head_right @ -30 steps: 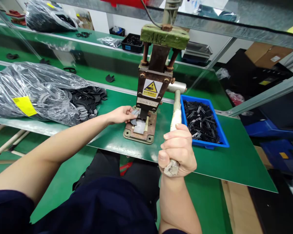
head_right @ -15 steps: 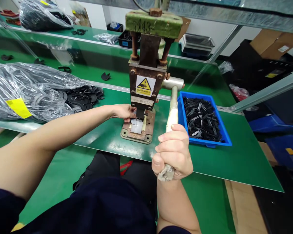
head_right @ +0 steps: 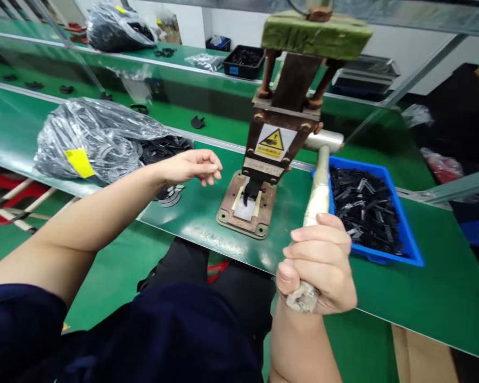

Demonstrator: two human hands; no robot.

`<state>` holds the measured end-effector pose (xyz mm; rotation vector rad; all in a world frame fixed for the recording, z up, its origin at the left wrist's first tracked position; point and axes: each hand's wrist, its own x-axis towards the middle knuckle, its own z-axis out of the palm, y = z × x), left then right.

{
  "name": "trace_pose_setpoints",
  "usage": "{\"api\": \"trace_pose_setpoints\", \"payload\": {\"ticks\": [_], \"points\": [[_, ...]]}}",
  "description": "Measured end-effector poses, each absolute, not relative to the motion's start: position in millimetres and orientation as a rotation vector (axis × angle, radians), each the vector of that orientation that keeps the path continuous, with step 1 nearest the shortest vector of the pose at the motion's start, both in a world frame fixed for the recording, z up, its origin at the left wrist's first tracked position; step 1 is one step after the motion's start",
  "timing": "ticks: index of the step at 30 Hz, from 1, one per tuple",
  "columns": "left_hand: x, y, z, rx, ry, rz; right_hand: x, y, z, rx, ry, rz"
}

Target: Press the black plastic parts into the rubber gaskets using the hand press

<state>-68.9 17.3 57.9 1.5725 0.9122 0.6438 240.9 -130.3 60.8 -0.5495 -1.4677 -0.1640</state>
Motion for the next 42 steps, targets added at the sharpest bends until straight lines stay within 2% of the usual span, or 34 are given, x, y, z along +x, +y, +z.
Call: {"api": "trace_pose_setpoints", "payload": {"ticks": [2,5,8,10,15,29,42], "points": [[-110,13,66,1.835,1.128,0.569,239,-126,58,-0.54,-1.411,-0.174],[-158,0,61,2.204,1.461,0.165,239,-121,55,-0.507,-1.389,-0.194],[-180,-21,41,2.427,1.582,-0.188,242,-116,53,-0.473,-1.391,-0.216],[-183,-35,27,2.493,1.619,-0.252,244,-112,52,-0.44,-1.386,-0.227],[-177,-54,8,2.52,1.649,-0.207,243,-104,51,-0.356,-1.34,-0.264],[-125,-64,-4,2.515,1.371,-0.115,239,-118,58,-0.473,-1.392,-0.221],[-107,-66,-16,2.283,1.344,0.24,235,-115,59,-0.441,-1.352,-0.212]]}}
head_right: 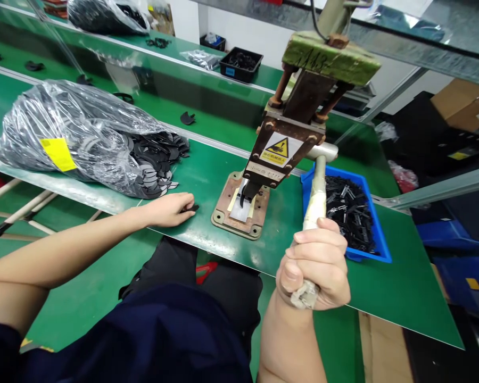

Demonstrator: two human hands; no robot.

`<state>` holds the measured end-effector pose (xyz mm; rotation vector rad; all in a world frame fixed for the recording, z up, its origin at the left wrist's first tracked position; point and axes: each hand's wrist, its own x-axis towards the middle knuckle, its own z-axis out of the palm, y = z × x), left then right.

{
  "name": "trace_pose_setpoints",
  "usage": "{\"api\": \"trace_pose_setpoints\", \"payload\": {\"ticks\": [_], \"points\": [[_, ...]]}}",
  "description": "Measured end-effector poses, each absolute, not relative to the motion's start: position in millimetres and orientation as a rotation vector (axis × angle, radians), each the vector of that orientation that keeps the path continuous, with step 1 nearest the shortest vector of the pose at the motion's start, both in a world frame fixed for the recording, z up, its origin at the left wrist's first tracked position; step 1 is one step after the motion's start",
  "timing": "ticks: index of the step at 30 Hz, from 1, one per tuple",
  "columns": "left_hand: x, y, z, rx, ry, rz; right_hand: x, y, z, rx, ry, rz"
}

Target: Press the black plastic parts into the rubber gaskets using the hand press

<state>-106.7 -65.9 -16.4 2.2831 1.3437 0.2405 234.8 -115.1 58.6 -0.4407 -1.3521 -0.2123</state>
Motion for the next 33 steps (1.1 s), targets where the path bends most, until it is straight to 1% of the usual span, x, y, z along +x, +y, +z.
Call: {"api": "trace_pose_setpoints", "payload": {"ticks": [3,7,12,16,19,23,27,33], "points": [[-95,-57,-17,2.04,1.367,0.423,236,-114,58,-0.419,-1.353,-0.218],[-76,-38,-20,1.619,1.217,0.606,235,-111,58,-0.385,-1.332,-0.247],[-50,-18,-13,1.286,1.062,0.768,235,-114,58,-0.449,-1.357,-0.227],[-30,-6,-8,1.116,1.101,0.925,235,-117,59,-0.442,-1.373,-0.237],[-16,0,-10,1.084,1.087,0.899,233,-120,61,-0.474,-1.373,-0.228],[-3,8,-16,1.224,1.069,0.815,231,-124,62,-0.554,-1.372,-0.197],[2,14,-16,1.377,1.098,0.761,234,-122,60,-0.486,-1.393,-0.234],[2,18,-10,1.454,1.1,0.707,235,-124,59,-0.51,-1.388,-0.201]]}}
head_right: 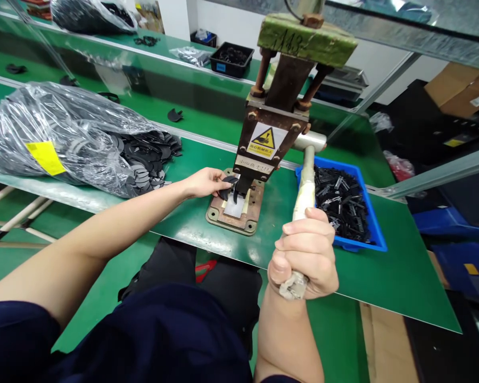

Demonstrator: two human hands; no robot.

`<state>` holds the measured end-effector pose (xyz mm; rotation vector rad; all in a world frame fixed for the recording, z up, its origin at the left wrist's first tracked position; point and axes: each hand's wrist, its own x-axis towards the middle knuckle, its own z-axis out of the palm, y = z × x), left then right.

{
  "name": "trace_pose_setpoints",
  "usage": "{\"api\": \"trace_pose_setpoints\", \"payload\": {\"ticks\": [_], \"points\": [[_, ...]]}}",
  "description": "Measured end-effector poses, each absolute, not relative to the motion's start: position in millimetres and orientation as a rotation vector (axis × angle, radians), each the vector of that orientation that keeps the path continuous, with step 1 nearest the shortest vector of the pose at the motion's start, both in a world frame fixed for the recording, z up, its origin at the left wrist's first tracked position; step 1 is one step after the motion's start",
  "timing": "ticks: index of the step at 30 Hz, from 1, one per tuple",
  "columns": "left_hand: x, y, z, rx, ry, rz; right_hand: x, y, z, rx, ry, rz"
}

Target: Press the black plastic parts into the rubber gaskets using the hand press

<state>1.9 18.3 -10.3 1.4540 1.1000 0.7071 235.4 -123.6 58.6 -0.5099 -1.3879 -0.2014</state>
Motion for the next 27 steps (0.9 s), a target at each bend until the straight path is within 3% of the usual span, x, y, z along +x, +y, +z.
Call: {"api": "trace_pose_setpoints", "payload": {"ticks": [27], "points": [[8,31,1,1.143,1.182,0.369,223,-115,67,-0.631,-1.24,-0.352]]}}
